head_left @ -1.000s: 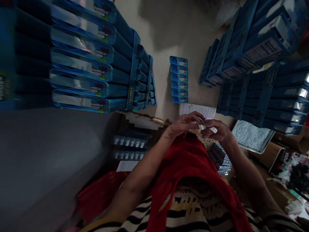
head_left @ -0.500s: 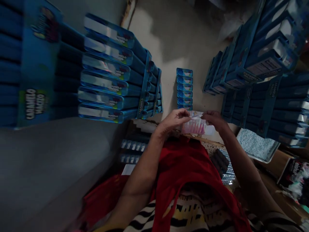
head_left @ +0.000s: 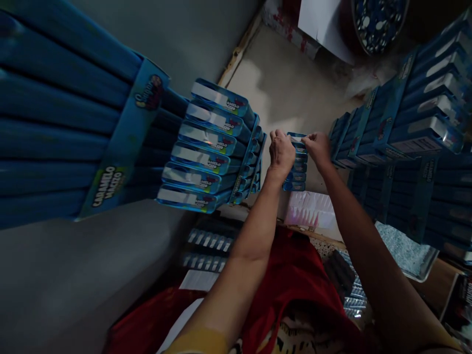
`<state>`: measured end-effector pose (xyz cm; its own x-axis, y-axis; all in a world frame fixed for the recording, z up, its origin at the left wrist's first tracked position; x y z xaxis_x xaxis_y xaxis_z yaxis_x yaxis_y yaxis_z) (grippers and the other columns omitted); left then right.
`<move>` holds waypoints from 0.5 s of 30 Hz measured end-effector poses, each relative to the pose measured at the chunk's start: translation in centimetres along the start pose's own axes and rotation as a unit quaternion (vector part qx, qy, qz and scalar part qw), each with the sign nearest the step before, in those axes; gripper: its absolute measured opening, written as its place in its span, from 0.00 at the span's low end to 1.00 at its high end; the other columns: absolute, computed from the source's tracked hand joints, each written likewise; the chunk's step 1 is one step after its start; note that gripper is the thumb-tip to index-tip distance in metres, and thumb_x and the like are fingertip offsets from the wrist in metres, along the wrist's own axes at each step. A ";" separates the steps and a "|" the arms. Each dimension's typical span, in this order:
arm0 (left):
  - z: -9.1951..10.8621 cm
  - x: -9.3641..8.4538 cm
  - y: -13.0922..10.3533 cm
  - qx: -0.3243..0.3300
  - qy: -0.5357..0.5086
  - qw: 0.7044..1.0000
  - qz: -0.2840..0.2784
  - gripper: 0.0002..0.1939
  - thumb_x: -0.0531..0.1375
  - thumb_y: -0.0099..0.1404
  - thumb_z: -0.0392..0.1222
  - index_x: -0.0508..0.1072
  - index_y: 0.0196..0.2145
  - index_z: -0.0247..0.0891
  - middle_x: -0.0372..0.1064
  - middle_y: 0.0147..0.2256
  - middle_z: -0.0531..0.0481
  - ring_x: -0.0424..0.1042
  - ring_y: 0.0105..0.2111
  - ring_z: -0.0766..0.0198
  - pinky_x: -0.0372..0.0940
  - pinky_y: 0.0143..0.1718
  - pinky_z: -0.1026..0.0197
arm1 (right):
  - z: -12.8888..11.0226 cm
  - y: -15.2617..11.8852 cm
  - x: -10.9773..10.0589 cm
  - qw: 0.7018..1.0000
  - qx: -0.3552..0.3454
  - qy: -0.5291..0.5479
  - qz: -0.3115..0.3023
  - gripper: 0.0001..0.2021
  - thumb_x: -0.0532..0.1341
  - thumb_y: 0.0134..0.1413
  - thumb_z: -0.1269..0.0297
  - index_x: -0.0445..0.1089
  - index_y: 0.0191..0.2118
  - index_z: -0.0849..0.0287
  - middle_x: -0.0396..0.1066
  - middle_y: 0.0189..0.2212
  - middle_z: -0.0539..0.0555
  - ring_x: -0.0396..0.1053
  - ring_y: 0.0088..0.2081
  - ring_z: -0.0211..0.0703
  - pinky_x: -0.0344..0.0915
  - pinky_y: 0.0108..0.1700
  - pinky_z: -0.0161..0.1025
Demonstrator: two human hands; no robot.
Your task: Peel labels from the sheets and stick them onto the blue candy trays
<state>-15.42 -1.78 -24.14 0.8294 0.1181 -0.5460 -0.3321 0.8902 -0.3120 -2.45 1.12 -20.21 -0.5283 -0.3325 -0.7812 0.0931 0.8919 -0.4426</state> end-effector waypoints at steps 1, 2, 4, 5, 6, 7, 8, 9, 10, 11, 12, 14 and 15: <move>0.0 0.2 0.5 -0.007 0.007 1.000 0.007 0.09 0.53 0.74 0.37 0.70 0.47 0.36 0.67 0.57 0.28 0.69 0.60 0.41 0.64 0.61 0.44 | -0.2 0.4 0.1 1.000 0.001 -0.003 0.019 0.11 0.58 0.55 0.60 0.76 0.31 0.60 0.66 0.24 0.49 0.64 0.30 0.39 0.51 0.31 0.35; -0.1 0.4 1.0 -0.015 0.014 1.000 0.014 0.09 0.53 0.74 0.37 0.70 0.47 0.36 0.67 0.57 0.28 0.69 0.60 0.41 0.63 0.61 0.44 | -0.4 0.7 0.2 0.999 0.001 -0.005 0.035 0.11 0.59 0.54 0.61 0.76 0.30 0.60 0.65 0.23 0.49 0.63 0.29 0.38 0.50 0.31 0.36; -0.4 0.7 1.5 -0.032 0.028 0.999 0.024 0.10 0.52 0.74 0.37 0.71 0.47 0.35 0.68 0.56 0.28 0.70 0.60 0.40 0.63 0.61 0.43 | -0.6 1.1 0.5 0.999 -0.002 -0.014 0.037 0.10 0.59 0.53 0.62 0.75 0.27 0.60 0.62 0.21 0.48 0.60 0.27 0.38 0.49 0.31 0.37; -0.7 0.8 1.7 -0.040 0.032 0.998 0.024 0.10 0.52 0.74 0.37 0.71 0.47 0.35 0.69 0.56 0.28 0.70 0.59 0.40 0.63 0.61 0.43 | -0.7 1.2 0.6 0.999 -0.003 -0.019 0.033 0.10 0.59 0.53 0.63 0.75 0.26 0.60 0.60 0.20 0.48 0.59 0.27 0.38 0.49 0.31 0.37; -0.9 0.8 1.9 -0.044 0.035 0.998 0.021 0.11 0.52 0.74 0.37 0.72 0.47 0.34 0.69 0.55 0.28 0.71 0.59 0.41 0.63 0.61 0.43 | -0.7 1.3 0.7 0.999 -0.003 -0.024 0.031 0.10 0.59 0.53 0.64 0.75 0.25 0.60 0.60 0.20 0.48 0.59 0.26 0.38 0.48 0.31 0.37; -1.1 0.9 2.0 -0.045 0.035 0.998 0.018 0.11 0.52 0.73 0.36 0.72 0.47 0.34 0.70 0.55 0.28 0.71 0.59 0.41 0.63 0.62 0.44 | -0.7 1.4 0.7 0.999 -0.001 -0.029 0.031 0.10 0.59 0.53 0.64 0.75 0.25 0.60 0.59 0.20 0.48 0.58 0.26 0.38 0.48 0.31 0.37; -1.2 0.9 2.0 -0.044 0.035 0.998 0.015 0.11 0.52 0.73 0.36 0.72 0.46 0.34 0.70 0.55 0.28 0.71 0.59 0.42 0.63 0.62 0.45 | -0.8 1.4 0.8 0.999 0.000 -0.035 0.030 0.10 0.59 0.53 0.64 0.75 0.25 0.60 0.59 0.20 0.48 0.58 0.26 0.38 0.48 0.31 0.37; -1.3 0.9 2.1 -0.043 0.032 0.998 0.015 0.10 0.52 0.73 0.36 0.72 0.46 0.34 0.70 0.55 0.28 0.70 0.59 0.42 0.63 0.62 0.45 | -0.8 1.5 0.8 0.999 0.001 -0.039 0.028 0.10 0.59 0.53 0.64 0.75 0.26 0.60 0.59 0.20 0.48 0.59 0.26 0.38 0.49 0.31 0.37; -1.4 1.0 2.1 -0.041 0.028 0.999 0.016 0.10 0.53 0.73 0.36 0.72 0.46 0.34 0.70 0.54 0.29 0.70 0.60 0.42 0.62 0.63 0.46 | -0.8 1.6 0.8 0.999 0.001 -0.042 0.027 0.10 0.59 0.53 0.64 0.75 0.26 0.60 0.60 0.20 0.48 0.59 0.27 0.38 0.49 0.31 0.37; -1.4 1.0 2.1 -0.038 0.023 0.999 0.018 0.09 0.53 0.73 0.36 0.72 0.46 0.35 0.70 0.54 0.29 0.69 0.60 0.42 0.62 0.63 0.46 | -0.9 1.6 0.8 0.999 0.001 -0.045 0.026 0.10 0.59 0.53 0.65 0.75 0.27 0.60 0.61 0.21 0.49 0.60 0.27 0.38 0.50 0.32 0.37; -1.4 1.0 2.0 -0.037 0.016 0.999 0.020 0.09 0.53 0.73 0.36 0.72 0.47 0.35 0.70 0.54 0.29 0.69 0.61 0.42 0.62 0.63 0.45 | -0.9 1.7 0.8 0.999 0.004 -0.046 0.023 0.10 0.58 0.52 0.65 0.76 0.27 0.60 0.62 0.21 0.49 0.61 0.27 0.39 0.51 0.32 0.37; -1.4 1.1 2.0 -0.039 0.003 0.999 0.024 0.09 0.53 0.73 0.37 0.71 0.47 0.35 0.70 0.55 0.29 0.68 0.61 0.42 0.61 0.63 0.44 | -1.0 1.7 0.9 0.999 0.012 -0.048 0.018 0.10 0.58 0.52 0.65 0.76 0.28 0.60 0.64 0.22 0.50 0.62 0.28 0.40 0.52 0.32 0.37; -1.4 1.0 2.1 -0.040 0.000 0.999 0.025 0.09 0.53 0.73 0.37 0.71 0.47 0.35 0.70 0.55 0.29 0.67 0.62 0.41 0.61 0.63 0.44 | -1.0 1.7 0.9 0.999 0.015 -0.049 0.016 0.10 0.58 0.52 0.65 0.77 0.28 0.60 0.65 0.22 0.51 0.63 0.28 0.40 0.52 0.32 0.37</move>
<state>-15.88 -0.46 -26.46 0.8104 0.1622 -0.5629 -0.4083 0.8454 -0.3443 -3.62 2.61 -21.22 -0.4391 -0.3344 -0.8339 0.1340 0.8934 -0.4288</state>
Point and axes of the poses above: each hand's wrist, its own y-axis towards the middle knuckle, its own x-axis out of the palm, z = x × y, the point moved 3 cm from there along y, towards the middle knuckle
